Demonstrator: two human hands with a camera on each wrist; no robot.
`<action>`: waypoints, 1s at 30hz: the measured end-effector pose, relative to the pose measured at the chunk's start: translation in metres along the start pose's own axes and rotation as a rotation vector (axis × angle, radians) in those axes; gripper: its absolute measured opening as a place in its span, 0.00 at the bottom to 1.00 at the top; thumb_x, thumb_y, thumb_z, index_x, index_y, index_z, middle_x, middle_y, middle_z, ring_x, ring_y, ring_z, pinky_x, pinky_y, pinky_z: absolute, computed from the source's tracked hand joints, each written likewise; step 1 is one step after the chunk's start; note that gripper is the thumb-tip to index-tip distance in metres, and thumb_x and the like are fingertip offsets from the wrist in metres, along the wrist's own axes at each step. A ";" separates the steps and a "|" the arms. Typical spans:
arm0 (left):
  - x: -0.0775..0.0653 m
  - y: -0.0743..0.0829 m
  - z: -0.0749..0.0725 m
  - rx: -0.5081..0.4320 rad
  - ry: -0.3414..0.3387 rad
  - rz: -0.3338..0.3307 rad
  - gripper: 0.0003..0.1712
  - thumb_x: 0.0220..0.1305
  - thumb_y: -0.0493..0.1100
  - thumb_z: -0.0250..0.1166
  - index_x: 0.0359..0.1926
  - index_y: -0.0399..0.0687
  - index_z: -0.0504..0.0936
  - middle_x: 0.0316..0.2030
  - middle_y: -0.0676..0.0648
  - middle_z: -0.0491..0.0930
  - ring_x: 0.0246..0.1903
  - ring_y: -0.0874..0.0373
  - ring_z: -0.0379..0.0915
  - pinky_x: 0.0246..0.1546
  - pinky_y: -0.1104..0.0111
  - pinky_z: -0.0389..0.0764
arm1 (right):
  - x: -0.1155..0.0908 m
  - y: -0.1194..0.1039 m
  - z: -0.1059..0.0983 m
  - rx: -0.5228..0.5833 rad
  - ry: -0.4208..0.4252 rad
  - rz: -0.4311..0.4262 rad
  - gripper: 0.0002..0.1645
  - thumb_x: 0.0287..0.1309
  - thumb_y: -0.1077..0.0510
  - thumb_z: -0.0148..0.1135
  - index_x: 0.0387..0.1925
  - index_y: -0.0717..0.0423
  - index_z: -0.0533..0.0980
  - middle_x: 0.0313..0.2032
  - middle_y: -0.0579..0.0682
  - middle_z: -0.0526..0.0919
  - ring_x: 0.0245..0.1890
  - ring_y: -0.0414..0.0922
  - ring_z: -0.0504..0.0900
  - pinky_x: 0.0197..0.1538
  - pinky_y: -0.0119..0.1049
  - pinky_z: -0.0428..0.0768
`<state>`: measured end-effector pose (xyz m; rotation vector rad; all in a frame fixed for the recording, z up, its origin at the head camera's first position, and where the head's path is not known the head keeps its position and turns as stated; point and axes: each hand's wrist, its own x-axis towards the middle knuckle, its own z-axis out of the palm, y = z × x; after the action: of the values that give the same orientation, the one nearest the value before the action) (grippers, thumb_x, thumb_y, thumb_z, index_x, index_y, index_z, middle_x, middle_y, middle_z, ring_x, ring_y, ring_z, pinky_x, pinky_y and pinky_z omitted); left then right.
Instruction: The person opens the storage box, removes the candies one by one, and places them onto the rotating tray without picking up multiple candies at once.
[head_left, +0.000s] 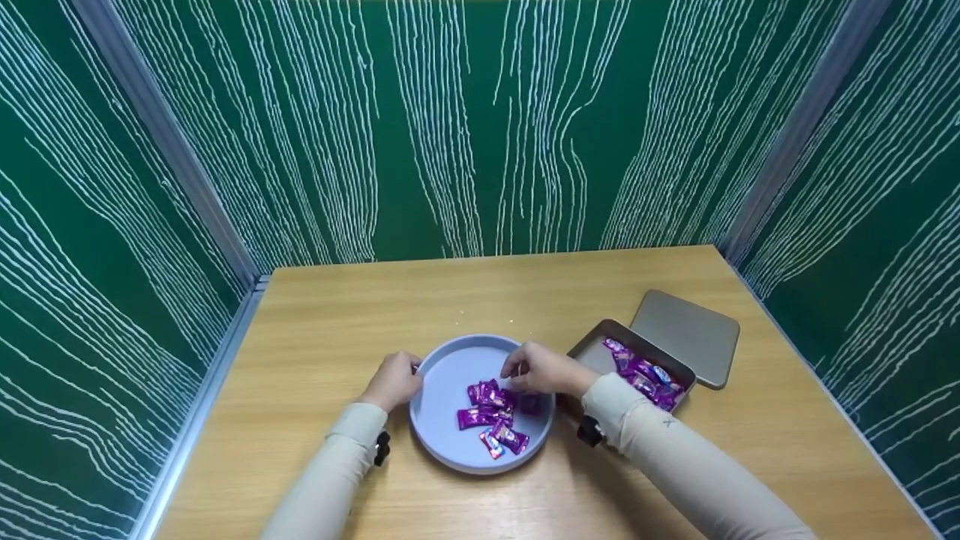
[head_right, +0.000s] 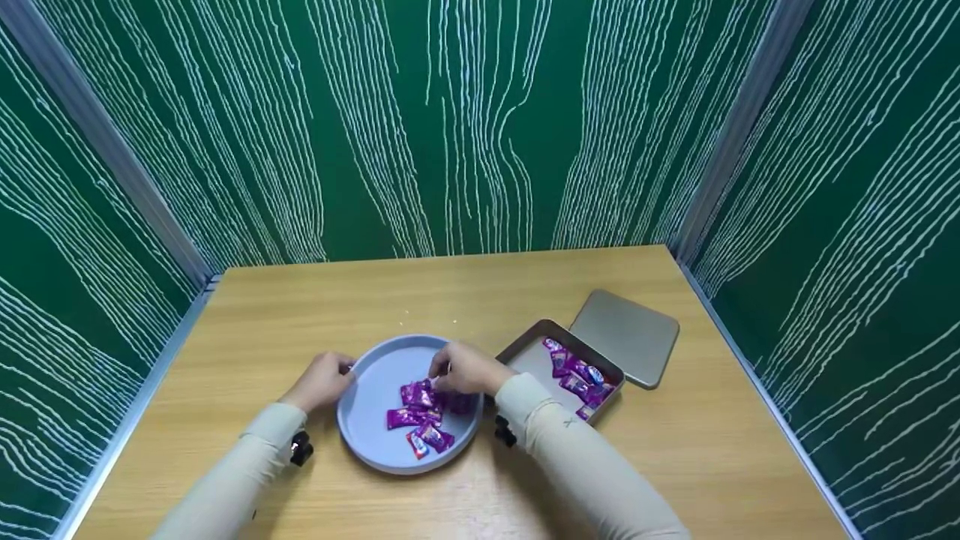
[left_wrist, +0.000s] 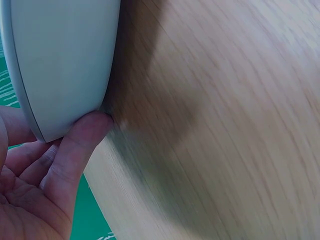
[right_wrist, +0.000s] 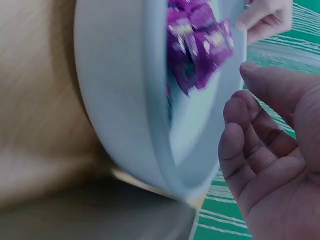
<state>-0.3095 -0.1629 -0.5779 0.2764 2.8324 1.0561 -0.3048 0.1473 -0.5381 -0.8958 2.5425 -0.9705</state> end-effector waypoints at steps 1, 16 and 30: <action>0.000 0.000 0.000 0.002 0.003 0.005 0.15 0.70 0.31 0.61 0.49 0.36 0.92 0.32 0.44 0.86 0.27 0.58 0.76 0.27 0.70 0.77 | -0.002 0.001 -0.005 -0.002 0.008 -0.001 0.08 0.63 0.67 0.73 0.44 0.66 0.88 0.37 0.56 0.91 0.33 0.36 0.81 0.42 0.32 0.85; 0.000 -0.001 -0.001 0.010 0.007 0.029 0.13 0.69 0.30 0.61 0.42 0.37 0.92 0.28 0.45 0.85 0.27 0.58 0.77 0.28 0.69 0.79 | -0.051 0.034 -0.070 0.019 0.060 0.058 0.10 0.60 0.67 0.75 0.45 0.64 0.88 0.39 0.57 0.92 0.38 0.46 0.90 0.45 0.34 0.89; 0.000 0.000 0.001 0.021 0.005 0.015 0.14 0.68 0.30 0.61 0.45 0.37 0.93 0.30 0.44 0.86 0.28 0.57 0.77 0.29 0.68 0.79 | -0.096 0.089 -0.092 0.032 0.031 0.081 0.10 0.58 0.71 0.74 0.42 0.69 0.86 0.36 0.63 0.89 0.33 0.38 0.82 0.37 0.27 0.83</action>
<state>-0.3095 -0.1623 -0.5781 0.2976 2.8518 1.0318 -0.3127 0.3067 -0.5269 -0.7681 2.5600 -1.0057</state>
